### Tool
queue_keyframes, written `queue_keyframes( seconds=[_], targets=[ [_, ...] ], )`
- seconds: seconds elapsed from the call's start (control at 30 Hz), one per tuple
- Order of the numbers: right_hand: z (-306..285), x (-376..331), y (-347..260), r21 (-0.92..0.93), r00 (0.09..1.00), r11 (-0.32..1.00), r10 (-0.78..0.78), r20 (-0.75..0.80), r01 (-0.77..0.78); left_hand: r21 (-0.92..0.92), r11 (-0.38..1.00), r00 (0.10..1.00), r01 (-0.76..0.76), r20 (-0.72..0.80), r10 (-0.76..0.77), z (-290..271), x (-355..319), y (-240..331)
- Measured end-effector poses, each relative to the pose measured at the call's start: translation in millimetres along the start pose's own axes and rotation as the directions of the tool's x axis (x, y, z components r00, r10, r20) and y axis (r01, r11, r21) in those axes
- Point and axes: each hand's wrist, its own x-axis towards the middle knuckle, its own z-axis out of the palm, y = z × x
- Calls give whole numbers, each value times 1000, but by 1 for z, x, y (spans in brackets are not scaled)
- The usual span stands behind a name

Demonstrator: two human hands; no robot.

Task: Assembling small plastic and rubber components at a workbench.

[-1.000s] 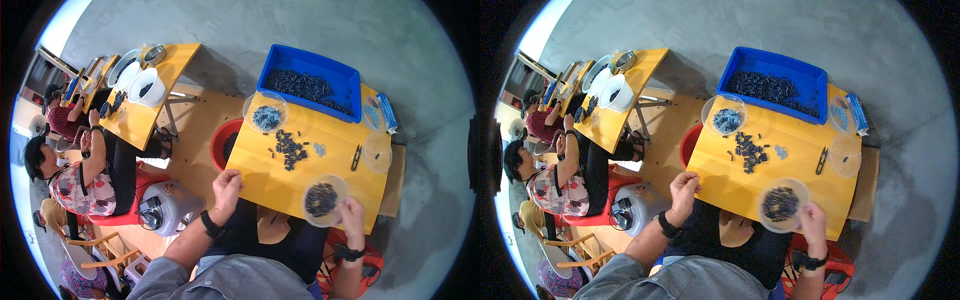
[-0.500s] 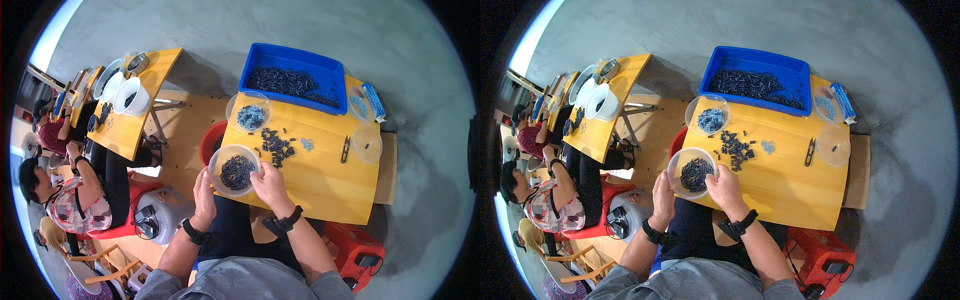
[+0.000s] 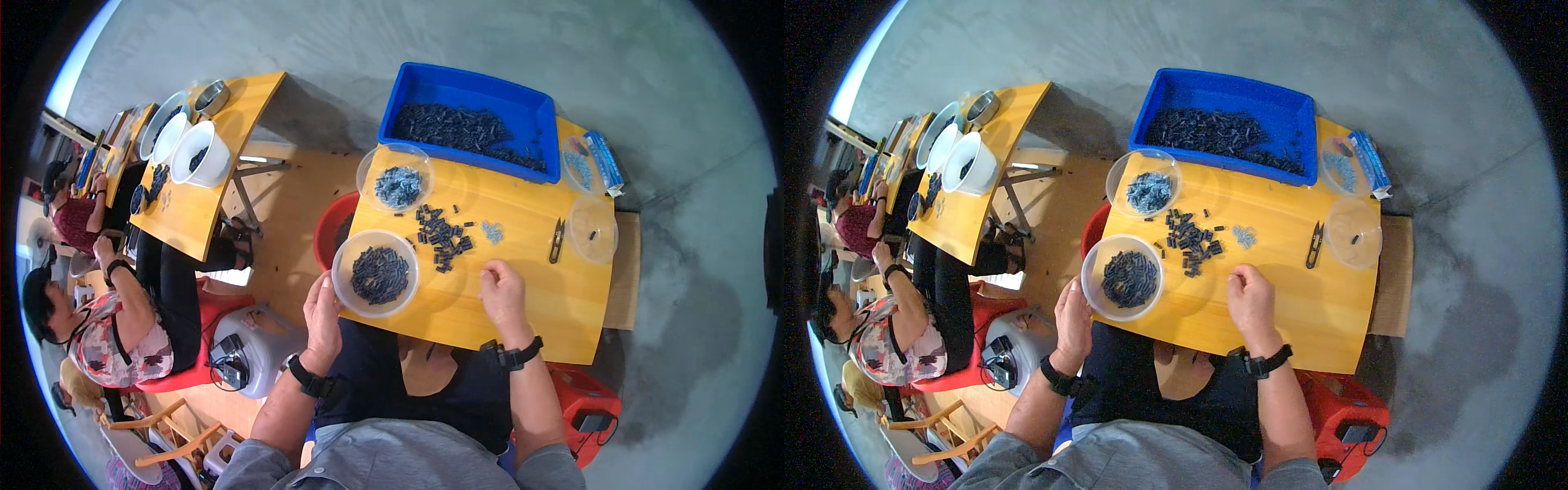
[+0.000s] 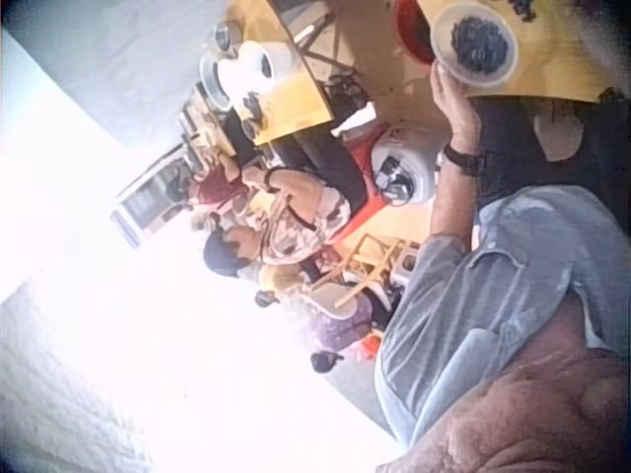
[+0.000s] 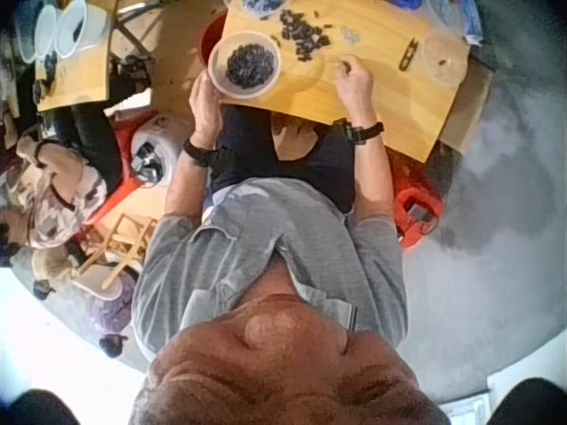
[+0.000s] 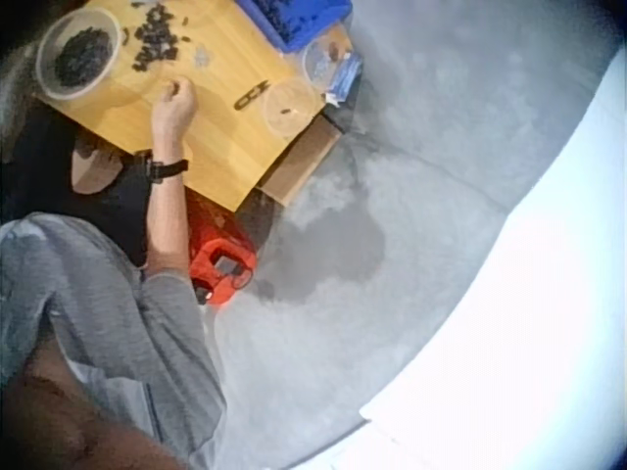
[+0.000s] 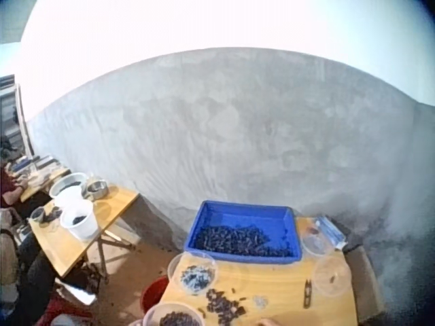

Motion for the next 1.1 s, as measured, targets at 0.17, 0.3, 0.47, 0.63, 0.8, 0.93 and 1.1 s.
queue_keyframes(
  seconds=[0.17,0.3,0.47,0.63,0.8,0.93,1.1],
  targets=[
    [-13,13,-13,-261,989,954,-140,54,150,133,990,978,-52,-194,77,-2,-12,2],
    [-7,27,-17,-288,964,920,-250,94,267,148,974,977,-170,-102,186,-5,-38,11],
    [-2,39,-23,-304,958,910,-253,133,282,302,945,818,126,508,-272,26,-68,12],
    [5,42,-29,-359,955,887,-240,175,289,378,921,720,99,611,-328,40,-63,-31],
    [7,42,-23,-437,950,845,-253,183,309,471,880,696,59,613,-375,44,-68,-32],
    [5,37,-17,-385,926,844,-364,102,374,502,864,710,32,597,-374,43,-70,-35],
    [-8,17,-19,231,970,961,101,220,-152,373,928,735,7,627,-257,55,-75,-28]
  ],
)
